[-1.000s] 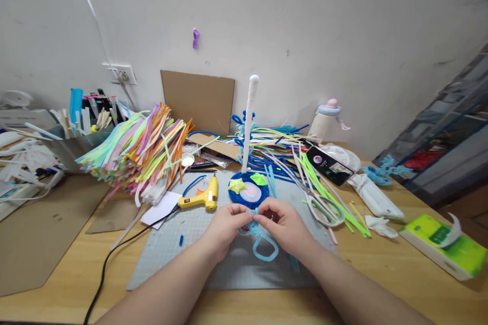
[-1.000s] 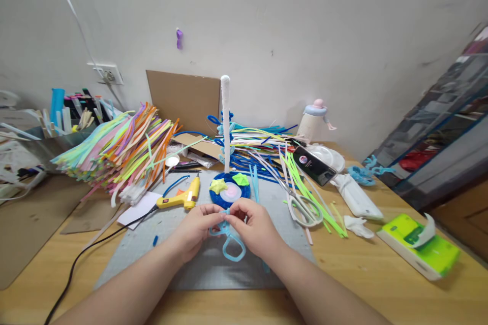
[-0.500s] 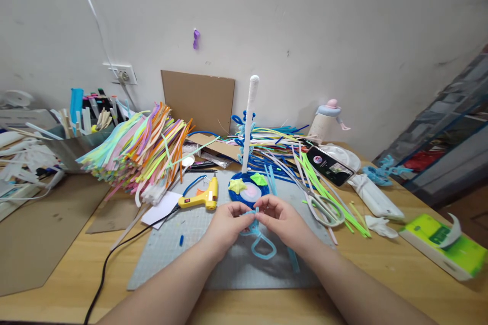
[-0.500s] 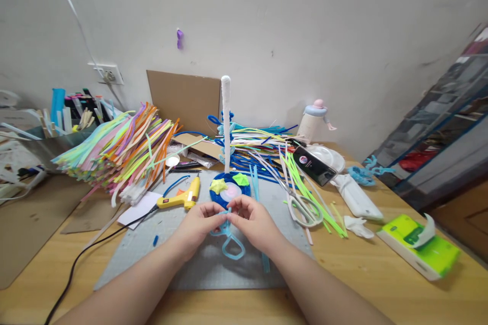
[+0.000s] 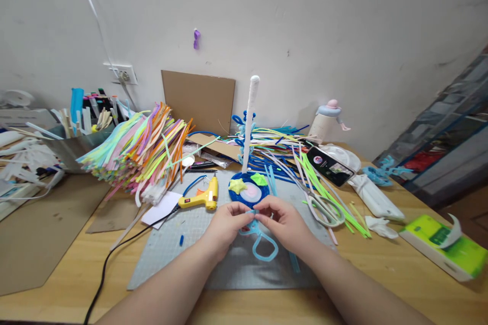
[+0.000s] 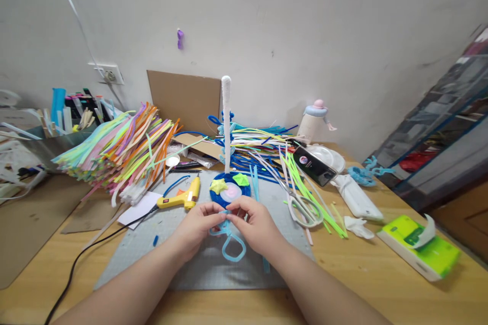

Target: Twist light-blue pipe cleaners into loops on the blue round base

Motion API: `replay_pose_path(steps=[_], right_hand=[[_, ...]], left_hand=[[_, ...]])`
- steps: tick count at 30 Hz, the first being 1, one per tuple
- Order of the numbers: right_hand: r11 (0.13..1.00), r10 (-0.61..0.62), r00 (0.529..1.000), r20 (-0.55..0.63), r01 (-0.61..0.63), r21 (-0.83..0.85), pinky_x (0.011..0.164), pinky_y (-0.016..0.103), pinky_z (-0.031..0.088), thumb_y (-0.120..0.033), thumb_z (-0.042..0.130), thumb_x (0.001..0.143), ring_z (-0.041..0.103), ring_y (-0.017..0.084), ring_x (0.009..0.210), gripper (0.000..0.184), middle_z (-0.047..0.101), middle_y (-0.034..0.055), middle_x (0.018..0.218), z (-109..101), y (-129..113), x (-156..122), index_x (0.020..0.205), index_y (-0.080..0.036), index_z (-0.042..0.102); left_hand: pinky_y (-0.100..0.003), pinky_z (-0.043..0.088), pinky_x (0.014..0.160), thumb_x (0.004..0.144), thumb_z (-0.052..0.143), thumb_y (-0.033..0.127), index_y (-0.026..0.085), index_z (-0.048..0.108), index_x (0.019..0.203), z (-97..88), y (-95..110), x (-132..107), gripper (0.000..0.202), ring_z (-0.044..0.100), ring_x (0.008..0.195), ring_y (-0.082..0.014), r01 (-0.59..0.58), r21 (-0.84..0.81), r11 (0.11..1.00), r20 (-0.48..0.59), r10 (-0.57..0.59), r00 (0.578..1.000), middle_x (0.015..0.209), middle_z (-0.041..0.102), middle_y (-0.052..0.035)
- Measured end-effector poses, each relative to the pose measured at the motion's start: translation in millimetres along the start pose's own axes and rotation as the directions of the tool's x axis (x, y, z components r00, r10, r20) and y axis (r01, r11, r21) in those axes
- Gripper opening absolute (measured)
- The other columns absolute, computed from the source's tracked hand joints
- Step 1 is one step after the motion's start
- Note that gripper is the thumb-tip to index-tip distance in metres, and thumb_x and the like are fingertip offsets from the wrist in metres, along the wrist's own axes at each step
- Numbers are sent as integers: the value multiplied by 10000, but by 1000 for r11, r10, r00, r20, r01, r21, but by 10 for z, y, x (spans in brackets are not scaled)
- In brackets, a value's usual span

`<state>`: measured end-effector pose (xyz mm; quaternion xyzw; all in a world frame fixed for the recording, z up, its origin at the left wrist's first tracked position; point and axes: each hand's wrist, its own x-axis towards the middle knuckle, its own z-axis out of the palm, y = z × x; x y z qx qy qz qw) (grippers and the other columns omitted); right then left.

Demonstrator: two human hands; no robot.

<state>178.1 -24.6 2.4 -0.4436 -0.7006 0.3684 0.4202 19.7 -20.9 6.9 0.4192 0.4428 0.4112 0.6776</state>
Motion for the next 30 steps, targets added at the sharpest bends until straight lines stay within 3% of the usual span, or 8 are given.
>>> replay_pose_path(steps=[4, 10, 16, 23, 26, 30], right_hand=[[995, -96, 995, 37, 97, -32, 683, 298, 421, -268, 558, 805, 550, 178, 762, 126, 616, 40, 813, -6, -43, 1, 873, -220, 652], [998, -28, 999, 16, 29, -52, 590, 268, 396, -257, 545, 805, 524, 149, 649, 122, 602, 24, 772, 5, -54, -5, 882, -217, 631], [994, -88, 996, 28, 90, -66, 600, 265, 398, -222, 552, 796, 532, 156, 691, 96, 596, 33, 809, -4, -86, 3, 851, -212, 630], [994, -110, 993, 41, 110, 4, 695, 304, 420, -226, 564, 793, 543, 182, 792, 92, 598, 42, 815, -16, -69, 17, 827, -216, 649], [994, -59, 997, 48, 54, 100, 700, 305, 434, -242, 596, 767, 547, 181, 797, 89, 589, 43, 832, -1, -44, 23, 824, -205, 654], [952, 164, 986, 43, -169, 255, 543, 250, 425, -292, 599, 756, 522, 132, 627, 190, 570, 14, 783, 25, -6, 24, 926, -207, 596]], left_hand=[[-199, 359, 506, 570, 723, 252, 127, 614, 698, -13, 1, 7, 209, 485, 537, -82, -23, 10, 1000, -18, 23, 1000, 612, 580, 2], [-195, 365, 511, 549, 746, 238, 134, 608, 711, -24, -21, 11, 237, 499, 541, -81, -10, -29, 1000, -4, 10, 1000, 622, 583, 6], [-236, 453, 578, 586, 718, 170, 150, 608, 812, -40, 11, -17, 252, 534, 587, -89, 206, -225, 953, 115, -184, 976, 708, 594, -4], [-214, 449, 573, 607, 740, 231, 142, 610, 821, -57, -1, -12, 265, 556, 626, -91, 204, -261, 944, 141, -171, 975, 753, 603, -18], [-190, 413, 537, 584, 755, 210, 146, 608, 827, -54, -10, -12, 291, 551, 623, -83, 191, -243, 951, 141, -160, 977, 738, 595, -6], [-195, 408, 559, 572, 763, 191, 156, 599, 829, -59, -2, 0, 308, 559, 605, -79, 143, -294, 945, 115, -113, 987, 707, 599, 9]])
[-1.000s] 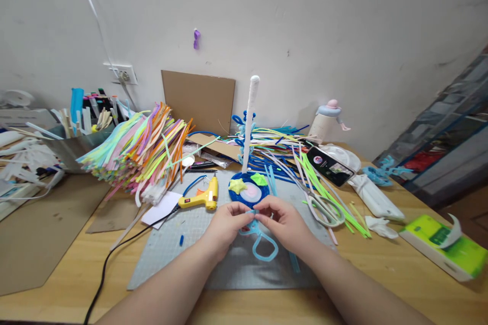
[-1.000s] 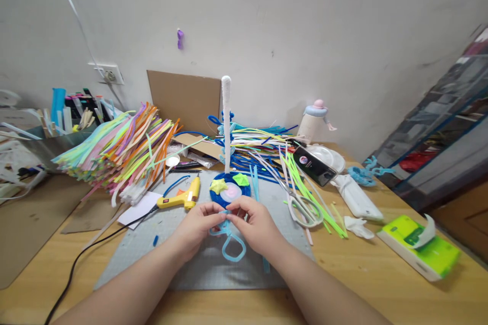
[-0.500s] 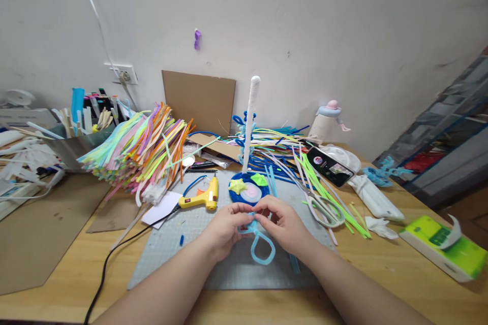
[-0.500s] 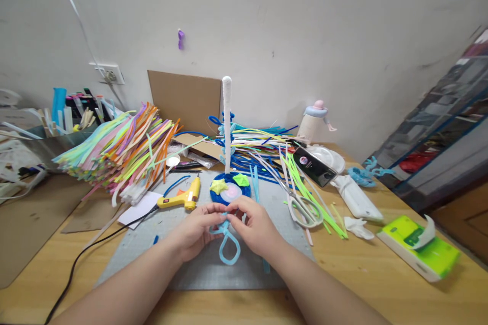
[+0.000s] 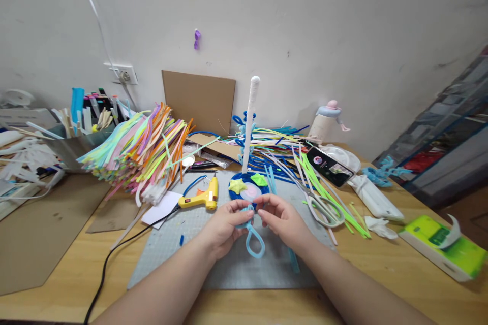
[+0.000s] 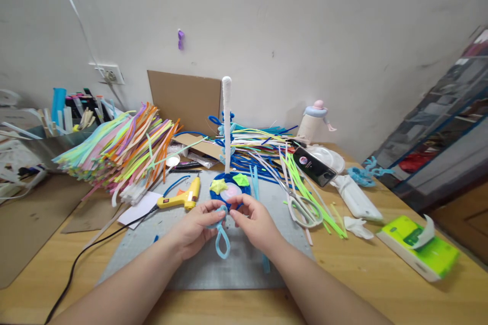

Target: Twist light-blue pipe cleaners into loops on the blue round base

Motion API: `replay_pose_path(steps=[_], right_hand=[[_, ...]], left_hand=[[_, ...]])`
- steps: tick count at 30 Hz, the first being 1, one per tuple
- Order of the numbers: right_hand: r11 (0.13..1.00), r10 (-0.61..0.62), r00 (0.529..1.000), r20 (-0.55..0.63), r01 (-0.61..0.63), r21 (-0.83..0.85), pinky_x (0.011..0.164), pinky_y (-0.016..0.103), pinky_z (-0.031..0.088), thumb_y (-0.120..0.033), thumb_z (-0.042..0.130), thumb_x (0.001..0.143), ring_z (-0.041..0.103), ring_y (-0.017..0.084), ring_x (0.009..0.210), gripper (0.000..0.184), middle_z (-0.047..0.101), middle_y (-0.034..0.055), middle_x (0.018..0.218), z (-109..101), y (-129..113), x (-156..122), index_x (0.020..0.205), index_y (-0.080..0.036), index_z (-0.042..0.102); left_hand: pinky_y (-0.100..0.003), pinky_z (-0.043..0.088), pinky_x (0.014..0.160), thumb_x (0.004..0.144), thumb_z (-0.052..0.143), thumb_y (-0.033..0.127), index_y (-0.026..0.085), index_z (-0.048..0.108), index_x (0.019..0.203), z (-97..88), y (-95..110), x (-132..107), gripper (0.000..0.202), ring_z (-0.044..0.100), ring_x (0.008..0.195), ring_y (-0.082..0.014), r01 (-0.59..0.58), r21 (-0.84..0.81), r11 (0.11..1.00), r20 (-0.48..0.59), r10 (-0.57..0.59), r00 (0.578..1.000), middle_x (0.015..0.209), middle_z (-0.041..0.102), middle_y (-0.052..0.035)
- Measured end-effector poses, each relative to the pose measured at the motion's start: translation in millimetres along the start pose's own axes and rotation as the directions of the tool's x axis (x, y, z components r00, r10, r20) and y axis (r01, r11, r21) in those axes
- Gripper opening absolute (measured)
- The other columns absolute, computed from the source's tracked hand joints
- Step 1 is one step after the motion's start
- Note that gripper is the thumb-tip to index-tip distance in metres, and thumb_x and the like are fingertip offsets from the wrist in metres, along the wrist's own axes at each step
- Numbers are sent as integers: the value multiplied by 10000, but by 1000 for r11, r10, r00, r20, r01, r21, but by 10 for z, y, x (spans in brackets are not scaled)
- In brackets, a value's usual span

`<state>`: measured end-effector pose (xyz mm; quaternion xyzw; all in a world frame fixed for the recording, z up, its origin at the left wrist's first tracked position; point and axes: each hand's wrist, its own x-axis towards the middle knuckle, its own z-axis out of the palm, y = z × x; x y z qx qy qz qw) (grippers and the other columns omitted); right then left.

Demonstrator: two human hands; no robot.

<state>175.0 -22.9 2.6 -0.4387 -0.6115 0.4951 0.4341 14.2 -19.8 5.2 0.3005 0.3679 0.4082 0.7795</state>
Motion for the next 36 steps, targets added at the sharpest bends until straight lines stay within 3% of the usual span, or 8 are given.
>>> replay_pose_path(steps=[2, 6, 12, 14, 18, 21, 24, 36], right_hand=[[999, 30, 999, -9, -31, -19, 514, 231, 404, -299, 605, 750, 507, 123, 609, 173, 565, 3, 759, 11, 23, -3, 891, -203, 574], [992, -36, 999, 26, 39, -122, 555, 232, 400, -285, 591, 764, 503, 131, 668, 102, 558, 5, 758, 49, 65, -19, 800, -189, 581], [996, 40, 997, 62, -45, 77, 529, 229, 370, -305, 584, 767, 458, 105, 568, 130, 529, -18, 671, 94, 94, -23, 780, -180, 549], [997, 23, 999, 46, -27, 77, 545, 230, 370, -289, 576, 772, 462, 108, 577, 114, 519, -22, 658, 87, 85, -24, 771, -181, 542], [977, -138, 990, 2, 137, -166, 590, 234, 372, -205, 535, 792, 470, 118, 628, 60, 504, -18, 682, 41, 30, -36, 740, -183, 551], [907, -247, 967, 62, 253, -336, 593, 234, 362, -155, 498, 804, 468, 122, 643, 86, 502, -13, 696, 3, -20, -54, 745, -187, 552], [839, -295, 947, 130, 322, -439, 616, 243, 360, -113, 462, 805, 473, 132, 679, 120, 512, 0, 730, -22, -53, -74, 787, -190, 551], [798, -345, 933, 99, 348, -492, 561, 219, 338, -62, 449, 750, 449, 115, 612, 146, 489, -17, 680, -47, -66, -53, 748, -192, 514]], left_hand=[[-203, 415, 585, 566, 769, 194, 158, 591, 830, -4, 10, 10, 320, 573, 626, -85, -42, -29, 999, -6, 42, 999, 744, 612, 5], [-202, 400, 580, 566, 769, 179, 168, 568, 839, -4, 14, 19, 340, 576, 639, -86, -65, -38, 997, -6, 65, 998, 760, 614, 15], [-196, 391, 585, 570, 762, 145, 178, 559, 821, 36, 7, -27, 324, 562, 613, -75, -37, -57, 998, 7, 38, 999, 713, 599, 35], [-199, 405, 612, 586, 748, 126, 179, 571, 858, 43, 10, -35, 328, 569, 634, -76, -29, -83, 996, 38, 32, 999, 743, 605, 25], [-216, 435, 652, 645, 698, 127, 135, 605, 865, 18, 14, -19, 238, 568, 669, -87, 52, -120, 991, 106, -39, 994, 777, 611, -15], [-233, 447, 650, 690, 661, 168, 114, 616, 821, -14, 8, -2, 149, 556, 651, -92, 117, -131, 984, 120, -101, 988, 754, 605, -29], [-235, 443, 649, 705, 653, 175, 114, 613, 804, -31, -4, 4, 124, 540, 640, -88, 98, -105, 990, 129, -84, 988, 729, 591, -23], [-206, 408, 617, 745, 614, 183, 97, 593, 777, 1, 23, -24, 95, 501, 619, -76, 101, -93, 990, 282, -71, 957, 692, 536, -20]])
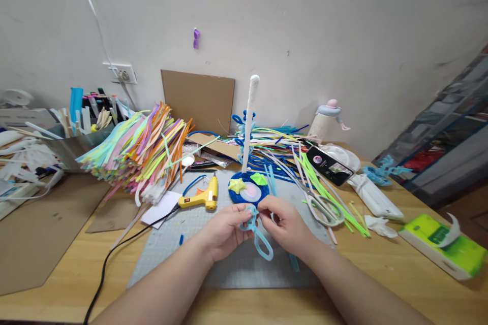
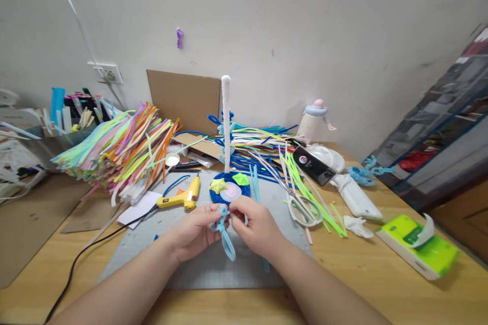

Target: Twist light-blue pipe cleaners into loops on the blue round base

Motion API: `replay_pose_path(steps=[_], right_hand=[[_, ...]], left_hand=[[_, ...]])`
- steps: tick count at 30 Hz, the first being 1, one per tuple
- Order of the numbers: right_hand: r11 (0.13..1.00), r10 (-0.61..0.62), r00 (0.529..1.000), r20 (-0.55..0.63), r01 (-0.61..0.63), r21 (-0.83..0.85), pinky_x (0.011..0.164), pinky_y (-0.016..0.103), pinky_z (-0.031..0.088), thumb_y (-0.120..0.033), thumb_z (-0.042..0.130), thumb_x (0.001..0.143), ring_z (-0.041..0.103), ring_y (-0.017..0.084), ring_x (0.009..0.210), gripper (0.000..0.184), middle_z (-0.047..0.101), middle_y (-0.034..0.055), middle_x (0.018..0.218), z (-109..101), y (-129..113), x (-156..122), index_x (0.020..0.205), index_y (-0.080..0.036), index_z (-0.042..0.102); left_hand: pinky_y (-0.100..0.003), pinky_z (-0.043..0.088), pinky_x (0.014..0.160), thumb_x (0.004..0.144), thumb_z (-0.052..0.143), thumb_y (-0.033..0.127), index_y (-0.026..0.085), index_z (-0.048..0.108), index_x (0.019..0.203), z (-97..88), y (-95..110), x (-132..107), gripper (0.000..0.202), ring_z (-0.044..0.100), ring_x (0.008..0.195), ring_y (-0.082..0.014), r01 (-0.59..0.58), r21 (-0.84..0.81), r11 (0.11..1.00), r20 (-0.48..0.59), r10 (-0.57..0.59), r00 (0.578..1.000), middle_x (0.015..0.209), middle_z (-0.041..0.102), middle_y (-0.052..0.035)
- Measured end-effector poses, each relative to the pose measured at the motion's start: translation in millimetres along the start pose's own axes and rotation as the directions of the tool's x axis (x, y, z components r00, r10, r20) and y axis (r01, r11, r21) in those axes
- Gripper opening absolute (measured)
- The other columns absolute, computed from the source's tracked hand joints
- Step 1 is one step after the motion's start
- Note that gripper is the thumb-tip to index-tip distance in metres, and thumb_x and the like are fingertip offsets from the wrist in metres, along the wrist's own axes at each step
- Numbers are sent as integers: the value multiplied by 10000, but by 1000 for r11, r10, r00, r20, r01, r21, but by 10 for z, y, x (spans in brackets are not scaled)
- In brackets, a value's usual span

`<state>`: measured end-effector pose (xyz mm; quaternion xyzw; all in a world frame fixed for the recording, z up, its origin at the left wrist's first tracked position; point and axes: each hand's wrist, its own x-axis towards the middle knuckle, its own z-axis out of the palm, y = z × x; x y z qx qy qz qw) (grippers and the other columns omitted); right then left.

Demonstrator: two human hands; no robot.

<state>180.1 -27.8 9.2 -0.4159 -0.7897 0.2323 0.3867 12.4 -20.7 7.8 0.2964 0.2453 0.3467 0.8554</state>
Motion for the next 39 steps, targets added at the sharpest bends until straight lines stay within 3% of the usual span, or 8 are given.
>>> replay_pose_path(steps=[6, 9, 13, 18, 26, 31, 34, 39], right_hand=[[998, 46, 999, -29, -45, 33, 584, 235, 357, -103, 479, 755, 463, 122, 633, 110, 495, -11, 685, -60, 34, 34, 754, -192, 543], [949, 183, 983, -14, -173, 265, 553, 227, 376, -174, 515, 763, 477, 112, 610, 34, 513, -13, 691, -33, 37, 48, 770, -190, 544], [636, 412, 887, 209, -443, 632, 371, 170, 287, -356, 535, 786, 440, 72, 467, 171, 517, -28, 644, 42, 16, 49, 784, -190, 494], [361, 459, 774, 436, -611, 705, 313, 142, 187, -404, 568, 773, 382, 40, 368, 257, 495, -47, 537, 74, -21, 23, 708, -180, 460], [198, 450, 723, 524, -653, 731, 319, 131, 146, -349, 597, 759, 420, 36, 362, 209, 501, -49, 522, 37, 18, 21, 757, -171, 486], [161, 443, 760, 476, -589, 792, 324, 140, 134, -285, 607, 731, 366, 20, 331, 215, 431, -80, 476, 57, 22, 16, 664, -169, 439], [168, 456, 771, 444, -565, 808, 326, 142, 127, -279, 591, 736, 347, 11, 316, 229, 420, -84, 478, 87, 14, 7, 634, -167, 419], [156, 461, 782, 420, -537, 829, 331, 146, 142, -272, 590, 735, 334, 11, 313, 240, 418, -88, 474, 115, 12, -5, 618, -173, 405]], left_hand=[[-188, 393, 592, 753, 610, 193, 103, 588, 766, 22, 23, -21, 93, 488, 618, -71, 11, 4, 1000, -3, -11, 1000, 672, 501, -5], [-187, 390, 589, 751, 616, 199, 105, 584, 756, 43, 35, -34, 99, 494, 617, -72, -18, 21, 1000, -2, 18, 1000, 655, 497, 0], [-226, 404, 643, 756, 612, 246, 117, 584, 820, 59, 29, -35, 147, 548, 692, -109, -67, 95, 993, 0, 67, 998, 748, 570, -37], [-246, 394, 661, 710, 656, 286, 150, 560, 824, 57, -22, 2, 201, 555, 665, -119, -198, 322, 926, -89, 238, 967, 711, 596, -8], [-275, 403, 708, 738, 611, 302, 148, 562, 808, 39, -60, 29, 176, 564, 700, -144, -272, 571, 775, -11, 339, 941, 728, 619, -21], [-256, 400, 710, 720, 630, 299, 136, 590, 806, 38, -71, 31, 189, 549, 737, -148, -276, 618, 736, -12, 359, 933, 775, 616, -38], [-259, 393, 717, 694, 657, 299, 128, 609, 782, 57, -62, 27, 199, 548, 749, -157, -247, 610, 753, -27, 331, 943, 782, 624, -54], [-221, 360, 612, 683, 674, 305, 124, 607, 787, 51, -64, 18, 219, 520, 645, -113, -192, 449, 873, -7, 219, 976, 743, 618, -44]])
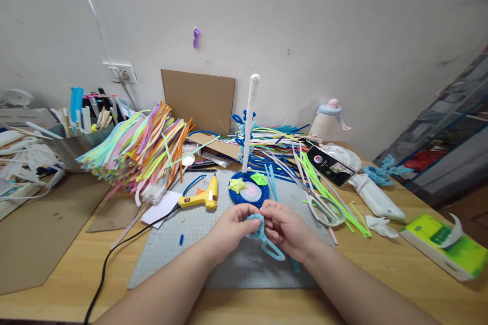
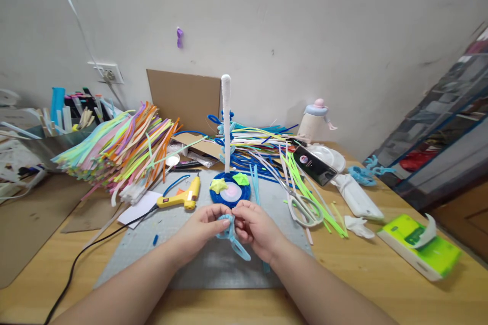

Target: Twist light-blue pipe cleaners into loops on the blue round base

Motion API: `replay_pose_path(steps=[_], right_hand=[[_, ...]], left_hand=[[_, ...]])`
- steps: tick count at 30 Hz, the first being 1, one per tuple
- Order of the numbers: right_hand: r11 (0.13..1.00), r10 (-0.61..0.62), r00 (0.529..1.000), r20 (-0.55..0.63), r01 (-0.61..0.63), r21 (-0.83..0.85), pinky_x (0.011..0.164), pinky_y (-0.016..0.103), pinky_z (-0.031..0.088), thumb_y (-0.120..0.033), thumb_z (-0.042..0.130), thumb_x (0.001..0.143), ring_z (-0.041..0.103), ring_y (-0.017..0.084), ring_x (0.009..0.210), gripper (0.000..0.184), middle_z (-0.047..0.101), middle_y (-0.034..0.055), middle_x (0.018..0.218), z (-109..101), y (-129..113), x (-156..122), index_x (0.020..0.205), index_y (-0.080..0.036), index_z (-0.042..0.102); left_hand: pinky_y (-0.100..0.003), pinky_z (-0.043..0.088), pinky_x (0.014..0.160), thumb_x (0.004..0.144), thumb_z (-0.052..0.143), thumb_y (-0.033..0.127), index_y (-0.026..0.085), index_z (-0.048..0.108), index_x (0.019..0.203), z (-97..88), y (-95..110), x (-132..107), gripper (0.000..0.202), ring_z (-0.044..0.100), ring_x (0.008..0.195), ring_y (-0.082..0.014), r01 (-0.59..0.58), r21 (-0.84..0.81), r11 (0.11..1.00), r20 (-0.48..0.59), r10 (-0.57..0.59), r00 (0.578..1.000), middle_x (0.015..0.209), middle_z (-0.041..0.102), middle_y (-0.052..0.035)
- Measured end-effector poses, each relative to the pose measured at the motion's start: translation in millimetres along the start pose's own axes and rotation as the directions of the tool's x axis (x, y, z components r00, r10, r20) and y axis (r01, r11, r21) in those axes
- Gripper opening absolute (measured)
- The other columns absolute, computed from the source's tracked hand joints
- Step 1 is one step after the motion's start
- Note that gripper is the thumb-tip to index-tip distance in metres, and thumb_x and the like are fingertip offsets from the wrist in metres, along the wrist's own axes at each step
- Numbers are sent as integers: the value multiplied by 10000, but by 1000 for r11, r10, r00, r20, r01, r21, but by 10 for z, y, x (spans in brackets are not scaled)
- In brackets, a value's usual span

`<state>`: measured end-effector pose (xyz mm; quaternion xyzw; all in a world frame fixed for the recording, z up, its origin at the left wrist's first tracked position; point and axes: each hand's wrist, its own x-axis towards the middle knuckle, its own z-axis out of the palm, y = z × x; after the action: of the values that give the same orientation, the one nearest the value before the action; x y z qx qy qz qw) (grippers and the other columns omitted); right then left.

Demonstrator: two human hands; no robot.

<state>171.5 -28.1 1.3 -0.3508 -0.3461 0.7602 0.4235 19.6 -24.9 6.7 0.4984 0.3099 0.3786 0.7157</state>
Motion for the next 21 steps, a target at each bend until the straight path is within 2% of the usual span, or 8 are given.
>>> replay_pose_path(steps=[3, 7, 16, 21], right_hand=[[1000, -24, 1000, -17, 25, 13, 334, 149, 138, -256, 578, 740, 335, 14, 314, 229, 423, -85, 468, 6, 0, -6, 617, -174, 403], [999, -47, 997, -53, 48, 5, 333, 153, 132, -264, 585, 725, 318, 15, 304, 251, 418, -90, 451, 37, -10, -19, 601, -178, 384], [996, -82, 991, -109, 79, -36, 323, 154, 166, -273, 594, 710, 295, 24, 292, 269, 391, -104, 414, 65, 4, -16, 591, -190, 367], [970, -217, 965, -150, 196, -145, 333, 158, 209, -305, 579, 750, 331, 37, 297, 253, 400, -108, 424, 34, 39, 7, 638, -197, 380]], left_hand=[[-212, 352, 595, 693, 671, 273, 119, 602, 795, -8, -25, -8, 197, 515, 636, -103, 31, -130, 991, 35, -27, 999, 740, 608, -43], [-269, 400, 683, 698, 672, 247, 116, 591, 830, -13, -47, -10, 203, 570, 714, -148, 96, -277, 956, 85, -75, 994, 767, 612, -64], [-270, 406, 686, 670, 699, 256, 119, 577, 801, 11, -57, 14, 225, 559, 648, -125, 93, -343, 935, 54, -80, 995, 695, 586, -31], [-269, 419, 681, 674, 691, 252, 122, 579, 785, 13, -27, 9, 204, 565, 658, -128, 98, -360, 928, 43, -89, 995, 712, 597, -39]])
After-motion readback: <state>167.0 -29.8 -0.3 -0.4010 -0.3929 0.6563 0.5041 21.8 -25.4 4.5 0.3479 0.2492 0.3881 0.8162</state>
